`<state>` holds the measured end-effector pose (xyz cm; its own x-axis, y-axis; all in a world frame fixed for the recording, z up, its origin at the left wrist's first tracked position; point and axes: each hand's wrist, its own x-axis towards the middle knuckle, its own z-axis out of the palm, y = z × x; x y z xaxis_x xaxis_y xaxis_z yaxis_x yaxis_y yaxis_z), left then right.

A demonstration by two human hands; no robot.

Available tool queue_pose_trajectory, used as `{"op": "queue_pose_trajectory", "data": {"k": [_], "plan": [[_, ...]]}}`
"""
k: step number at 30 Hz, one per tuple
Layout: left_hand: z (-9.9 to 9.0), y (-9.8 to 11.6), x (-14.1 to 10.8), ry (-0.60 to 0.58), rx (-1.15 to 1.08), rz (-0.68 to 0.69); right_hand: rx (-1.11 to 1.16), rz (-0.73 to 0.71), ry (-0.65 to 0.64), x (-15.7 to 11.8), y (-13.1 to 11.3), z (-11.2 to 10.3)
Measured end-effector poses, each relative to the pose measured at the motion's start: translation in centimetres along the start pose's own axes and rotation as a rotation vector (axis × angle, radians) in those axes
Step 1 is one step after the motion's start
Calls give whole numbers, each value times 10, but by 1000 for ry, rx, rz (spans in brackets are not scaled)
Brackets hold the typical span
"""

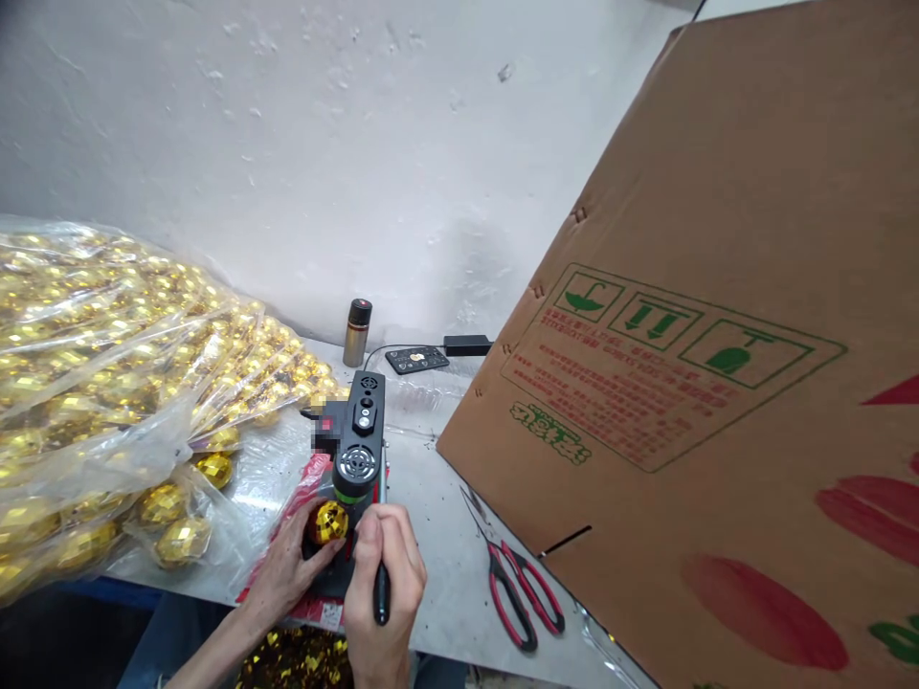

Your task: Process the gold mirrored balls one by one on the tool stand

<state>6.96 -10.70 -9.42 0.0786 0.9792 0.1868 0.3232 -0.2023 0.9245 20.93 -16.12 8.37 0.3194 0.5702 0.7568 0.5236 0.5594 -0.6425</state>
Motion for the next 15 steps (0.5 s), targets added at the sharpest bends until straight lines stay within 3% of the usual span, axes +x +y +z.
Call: {"op": "queue_pose_trajectory", "data": {"k": [6, 11, 15], "plan": [[3, -3, 0, -31, 93, 66, 8, 26, -2, -1, -2, 0], [1, 1, 5, -133, 125, 145, 19, 23, -5, -1, -4, -1], [-1, 6, 9, -168, 142, 134, 15, -2, -17, -2, -1, -2]]}}
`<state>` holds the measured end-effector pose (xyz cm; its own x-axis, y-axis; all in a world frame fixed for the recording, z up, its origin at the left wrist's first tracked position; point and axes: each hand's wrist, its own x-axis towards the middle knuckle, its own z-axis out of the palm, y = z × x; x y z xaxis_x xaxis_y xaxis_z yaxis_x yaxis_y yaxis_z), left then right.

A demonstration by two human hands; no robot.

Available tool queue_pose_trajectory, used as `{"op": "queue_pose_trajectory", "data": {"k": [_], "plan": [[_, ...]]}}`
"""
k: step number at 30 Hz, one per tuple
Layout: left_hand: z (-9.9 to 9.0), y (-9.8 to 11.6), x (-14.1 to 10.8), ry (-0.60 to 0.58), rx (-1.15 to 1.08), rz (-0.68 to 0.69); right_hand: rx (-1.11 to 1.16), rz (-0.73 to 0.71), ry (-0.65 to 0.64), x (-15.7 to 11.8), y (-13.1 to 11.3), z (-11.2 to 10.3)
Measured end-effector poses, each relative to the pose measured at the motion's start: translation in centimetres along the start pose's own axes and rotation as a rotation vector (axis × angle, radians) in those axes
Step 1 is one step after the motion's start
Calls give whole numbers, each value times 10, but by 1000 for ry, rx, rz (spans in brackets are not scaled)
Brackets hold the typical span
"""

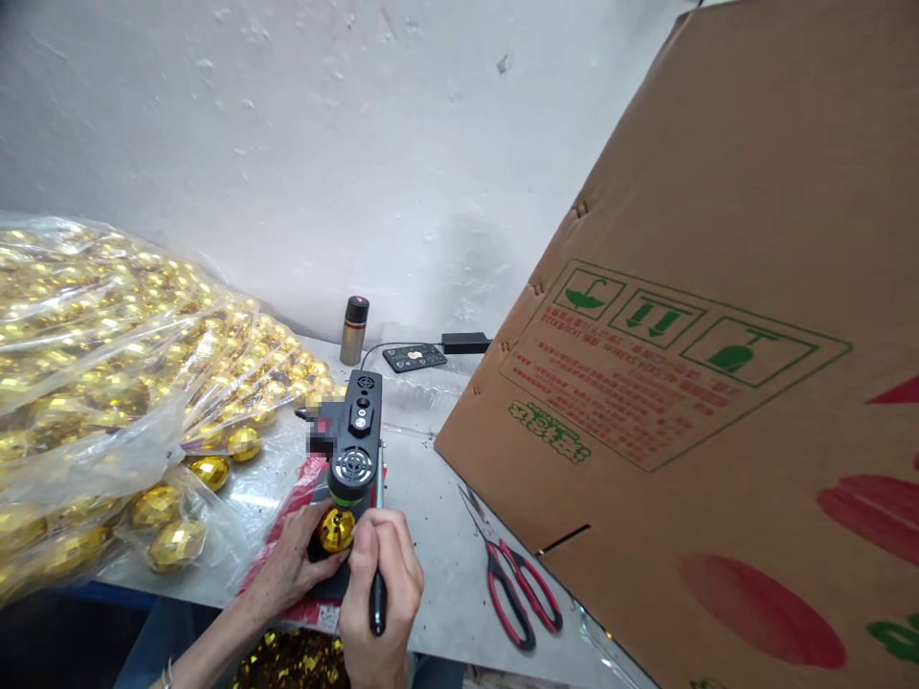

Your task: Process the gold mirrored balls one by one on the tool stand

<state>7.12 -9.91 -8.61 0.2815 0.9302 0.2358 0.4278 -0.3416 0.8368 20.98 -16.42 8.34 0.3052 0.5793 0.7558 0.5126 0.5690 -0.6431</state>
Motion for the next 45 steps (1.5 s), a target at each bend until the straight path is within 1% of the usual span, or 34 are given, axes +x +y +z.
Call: {"op": "queue_pose_trajectory", "data": {"k": [3, 7, 10, 14, 18, 23, 25, 28, 30, 35, 39, 42, 45], "plan": [[-1, 0, -1, -23, -20, -14, -21, -29, 3, -7, 8, 1], [2, -4, -3, -27, -42, -31, -28, -69, 61, -27, 26, 6], [5, -6, -4, -24, -42, -48, -36, -29, 90, -42, 36, 10], [5, -6, -4, -36, -19, -43, -34, 61, 126, -52, 36, 14], [4, -5, -4, -42, -1, -18, -16, 110, 128, -54, 33, 15], [6, -8, -5, -25, 10, -5, -4, 112, 128, -58, 39, 15], [8, -9, -5, -25, 8, -5, -21, 69, 151, -57, 43, 17], [7, -9, -5, -31, 0, -16, -47, -48, 212, -54, 49, 21], [6, -7, -4, -41, -10, -21, -61, -95, 235, -52, 52, 23], [3, -2, -4, -60, -30, -30, -42, -114, 237, -51, 54, 22], [7, -2, -4, -44, -22, -25, -1, -120, 211, -50, 52, 21], [10, -4, -4, -31, -12, -27, -10, -105, 216, -49, 51, 21], [12, -5, -4, -32, -7, -44, -42, -124, 216, -49, 52, 20]]}}
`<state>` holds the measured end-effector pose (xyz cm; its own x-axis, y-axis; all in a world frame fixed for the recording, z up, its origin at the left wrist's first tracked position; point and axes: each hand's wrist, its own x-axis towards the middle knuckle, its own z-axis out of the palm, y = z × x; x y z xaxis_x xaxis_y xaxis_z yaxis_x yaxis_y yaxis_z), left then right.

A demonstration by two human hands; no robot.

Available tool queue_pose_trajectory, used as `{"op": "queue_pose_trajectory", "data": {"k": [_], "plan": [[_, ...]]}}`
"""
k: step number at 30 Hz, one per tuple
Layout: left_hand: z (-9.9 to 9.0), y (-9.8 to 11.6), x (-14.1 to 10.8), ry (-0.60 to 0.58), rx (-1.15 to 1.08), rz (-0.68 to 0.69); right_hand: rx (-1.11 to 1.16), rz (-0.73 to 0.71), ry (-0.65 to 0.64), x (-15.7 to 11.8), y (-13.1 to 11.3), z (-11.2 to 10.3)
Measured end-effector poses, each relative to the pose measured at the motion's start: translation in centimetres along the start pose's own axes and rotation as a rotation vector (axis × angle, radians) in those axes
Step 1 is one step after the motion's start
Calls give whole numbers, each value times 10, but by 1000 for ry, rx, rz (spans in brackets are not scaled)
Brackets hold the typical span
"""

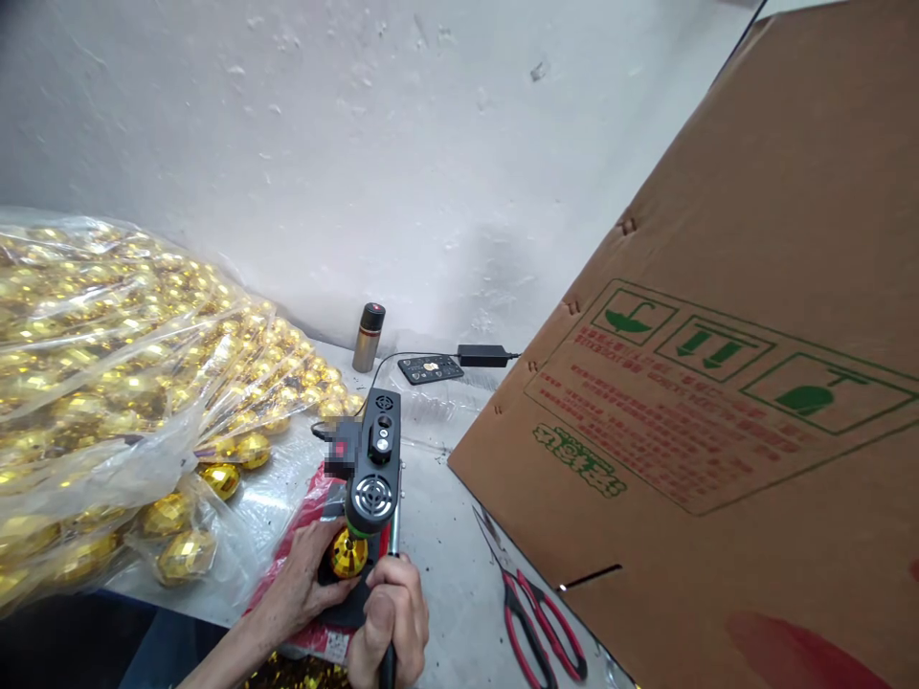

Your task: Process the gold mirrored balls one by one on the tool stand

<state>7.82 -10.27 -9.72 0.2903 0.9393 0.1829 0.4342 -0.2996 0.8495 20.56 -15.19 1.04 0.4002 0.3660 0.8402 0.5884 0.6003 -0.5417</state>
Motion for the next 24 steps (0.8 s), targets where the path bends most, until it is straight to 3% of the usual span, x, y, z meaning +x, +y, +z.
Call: {"op": "queue_pose_trajectory", "data": {"k": [11, 15, 19, 24], "plan": [[3, 5, 2, 16, 6, 16, -39, -100, 23, 3, 8, 1], [3, 7, 2, 11, 6, -9, -41, -92, 18, 3, 10, 2], [1, 9, 3, -28, -12, -16, -31, -83, 94, -1, 12, 5], [7, 5, 3, -23, -17, -40, -48, 18, 90, -25, 23, 3]]}}
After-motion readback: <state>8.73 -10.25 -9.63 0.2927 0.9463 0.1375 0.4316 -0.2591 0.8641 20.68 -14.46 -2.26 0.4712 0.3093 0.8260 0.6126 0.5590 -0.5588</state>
